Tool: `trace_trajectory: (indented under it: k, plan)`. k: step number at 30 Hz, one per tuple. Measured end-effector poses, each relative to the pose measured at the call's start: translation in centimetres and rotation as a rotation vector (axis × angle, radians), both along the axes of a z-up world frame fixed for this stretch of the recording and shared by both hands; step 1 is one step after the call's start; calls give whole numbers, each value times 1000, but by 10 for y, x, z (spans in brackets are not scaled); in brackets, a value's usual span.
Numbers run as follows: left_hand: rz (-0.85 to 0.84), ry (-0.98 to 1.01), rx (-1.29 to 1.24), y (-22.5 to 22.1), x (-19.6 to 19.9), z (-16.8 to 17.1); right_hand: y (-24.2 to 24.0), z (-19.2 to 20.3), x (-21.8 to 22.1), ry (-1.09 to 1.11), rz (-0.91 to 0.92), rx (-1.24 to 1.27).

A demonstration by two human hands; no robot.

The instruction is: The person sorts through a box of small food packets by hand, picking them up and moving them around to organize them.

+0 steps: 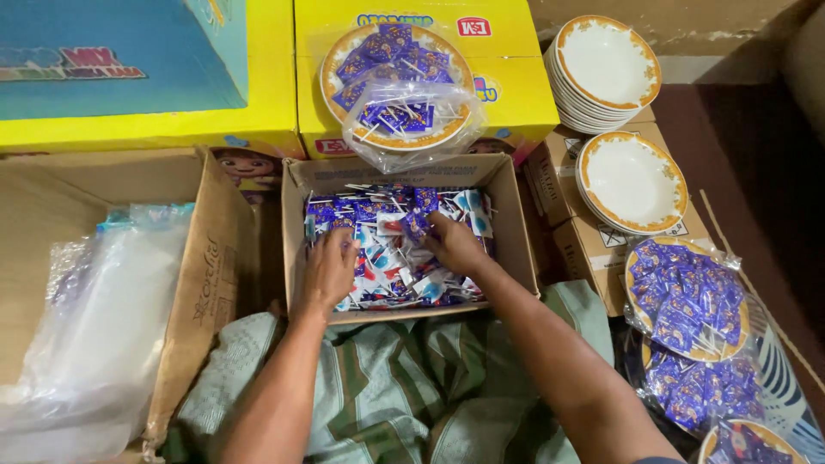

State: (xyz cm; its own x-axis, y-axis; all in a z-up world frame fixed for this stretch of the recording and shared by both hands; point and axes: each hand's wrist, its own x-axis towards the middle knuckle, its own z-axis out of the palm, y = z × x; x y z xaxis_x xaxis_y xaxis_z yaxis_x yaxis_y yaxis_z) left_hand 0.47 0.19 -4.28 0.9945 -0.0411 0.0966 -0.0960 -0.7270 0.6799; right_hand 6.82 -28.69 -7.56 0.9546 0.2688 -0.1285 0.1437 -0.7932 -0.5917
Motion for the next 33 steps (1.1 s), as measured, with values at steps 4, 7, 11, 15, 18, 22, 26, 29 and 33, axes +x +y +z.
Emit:
trace_trajectory:
  k: [4, 7, 11, 15, 18, 22, 26, 29, 33]
  plan:
    - [-159, -358, 100, -17, -13, 35, 37, 49, -37, 25, 132, 62]
    - [-367, -118, 201, -27, -22, 28, 51, 61, -47, 56, 220, 164]
    - [-255, 206, 94, -19, -18, 7, 47, 52, -39, 87, 170, 231]
    - [-16, 343, 89, -9, 5, -19, 20, 17, 5, -137, 4, -43]
    - [66, 415, 31, 0, 14, -30, 29, 64, -2, -41, 45, -194]
    - [115, 466, 9, -4, 6, -7, 27, 13, 13, 117, 87, -346]
    - [234, 493, -205, -12, 1, 21, 22, -18, 18, -114, 63, -380]
    - [269, 454, -297, -5, 12, 0, 17, -23, 23, -250, -14, -245]
    - [287, 428, -320, -1, 10, -12, 5, -51, 24, -184, 2, -105]
